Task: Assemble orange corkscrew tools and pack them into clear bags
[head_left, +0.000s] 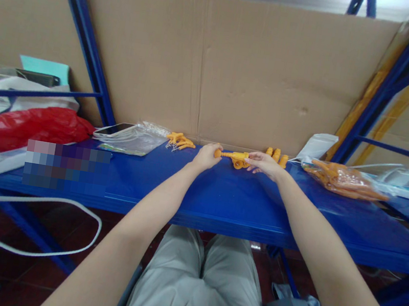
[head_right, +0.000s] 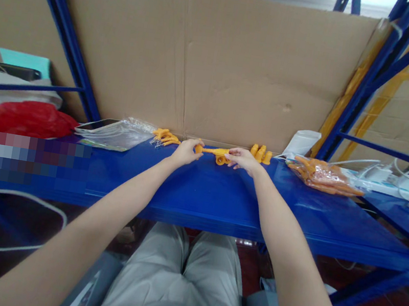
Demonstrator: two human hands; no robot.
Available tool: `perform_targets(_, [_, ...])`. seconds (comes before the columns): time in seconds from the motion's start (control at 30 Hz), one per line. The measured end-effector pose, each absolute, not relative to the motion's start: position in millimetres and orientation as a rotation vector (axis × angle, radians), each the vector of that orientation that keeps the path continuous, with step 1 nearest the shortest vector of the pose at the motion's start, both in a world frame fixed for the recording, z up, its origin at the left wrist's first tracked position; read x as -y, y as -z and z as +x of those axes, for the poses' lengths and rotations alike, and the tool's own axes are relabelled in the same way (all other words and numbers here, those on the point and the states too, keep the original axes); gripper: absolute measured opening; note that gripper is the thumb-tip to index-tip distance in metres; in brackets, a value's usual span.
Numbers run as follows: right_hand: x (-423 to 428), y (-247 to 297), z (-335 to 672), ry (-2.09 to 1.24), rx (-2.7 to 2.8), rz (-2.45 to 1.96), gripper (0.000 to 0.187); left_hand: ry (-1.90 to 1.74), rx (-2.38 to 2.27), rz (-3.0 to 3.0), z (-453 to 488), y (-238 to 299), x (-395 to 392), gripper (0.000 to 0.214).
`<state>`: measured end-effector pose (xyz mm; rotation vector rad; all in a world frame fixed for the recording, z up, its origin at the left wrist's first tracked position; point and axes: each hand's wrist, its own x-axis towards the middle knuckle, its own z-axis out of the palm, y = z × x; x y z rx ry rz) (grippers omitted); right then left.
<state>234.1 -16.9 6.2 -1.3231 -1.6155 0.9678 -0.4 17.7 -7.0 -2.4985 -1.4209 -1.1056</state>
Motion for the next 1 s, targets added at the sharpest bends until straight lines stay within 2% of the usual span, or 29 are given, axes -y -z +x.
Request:
perform_targets(0.17, [15.3,-6.0,233.9,-0.968,1.621,-1.336,0.030,1.089,1.426,-2.485,-0.3,6.9,-17.4,0.028])
perform_targets(0.37, [14.4,-5.0,234.4,-0.936,1.664,-1.340,0.034,1.097,1.422,-2.488,-0.5,7.1,-18.4,0.028])
perform_targets(0.73, [17.1,-7.5,233.2,-0.976,1.643,-1.347,0.025,1.083,1.405,-2.496,-1.2,9.4,-21.3,0.027])
perform_targets(1.0, [14.4,-2.6,236.7,-0.973,1.674,-1.267,0.049,1.084,1.419,-2.503,-0.5,8.8,-20.8,0.027])
